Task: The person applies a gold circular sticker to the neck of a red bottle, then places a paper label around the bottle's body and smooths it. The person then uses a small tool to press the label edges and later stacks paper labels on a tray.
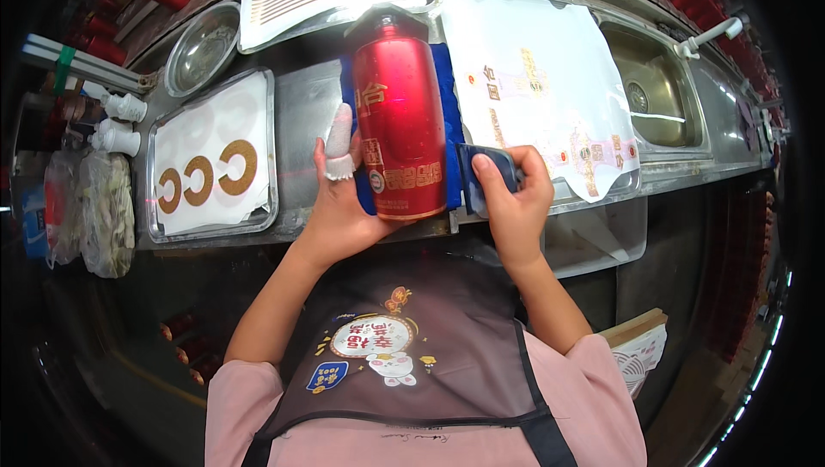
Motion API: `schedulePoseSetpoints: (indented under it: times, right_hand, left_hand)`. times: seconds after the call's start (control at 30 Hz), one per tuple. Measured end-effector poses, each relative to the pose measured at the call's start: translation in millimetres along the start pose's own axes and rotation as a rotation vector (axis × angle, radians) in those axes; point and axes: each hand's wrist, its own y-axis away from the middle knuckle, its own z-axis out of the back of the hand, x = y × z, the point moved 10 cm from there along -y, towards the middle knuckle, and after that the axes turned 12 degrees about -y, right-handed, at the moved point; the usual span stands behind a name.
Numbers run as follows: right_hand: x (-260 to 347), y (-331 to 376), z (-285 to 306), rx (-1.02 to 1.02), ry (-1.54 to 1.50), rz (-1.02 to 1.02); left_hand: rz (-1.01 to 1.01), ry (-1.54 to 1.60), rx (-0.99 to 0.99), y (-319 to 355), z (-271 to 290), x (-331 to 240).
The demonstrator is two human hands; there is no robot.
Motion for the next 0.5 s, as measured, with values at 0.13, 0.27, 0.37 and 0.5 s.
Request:
schedulePoseSetpoints:
  times: [0.13,0.27,0.37,0.5]
  right_hand:
    - [32.6,2.8,-34.1,0.270,0.180,0.349]
    - [-3.6,-11.0,1.8,-0.008,0.039,-0.013]
    - [19.5,10.6,-21.6,0.124,0.321,0.306]
    - [49.1,53.8,-59.9,0.272,0.318,0.744]
  left_hand:
    - [0.020,-0.202,-0.044,7.0,7.5,-4.1]
    - [-0.068,-0.370,-0.173,13.0,25.1,-25.4]
    - [-0.180,-0.411,-0.195,7.6,21.0,-41.0]
    - [-0.225,-0.482,-0.212,4.5,14.4,-42.8]
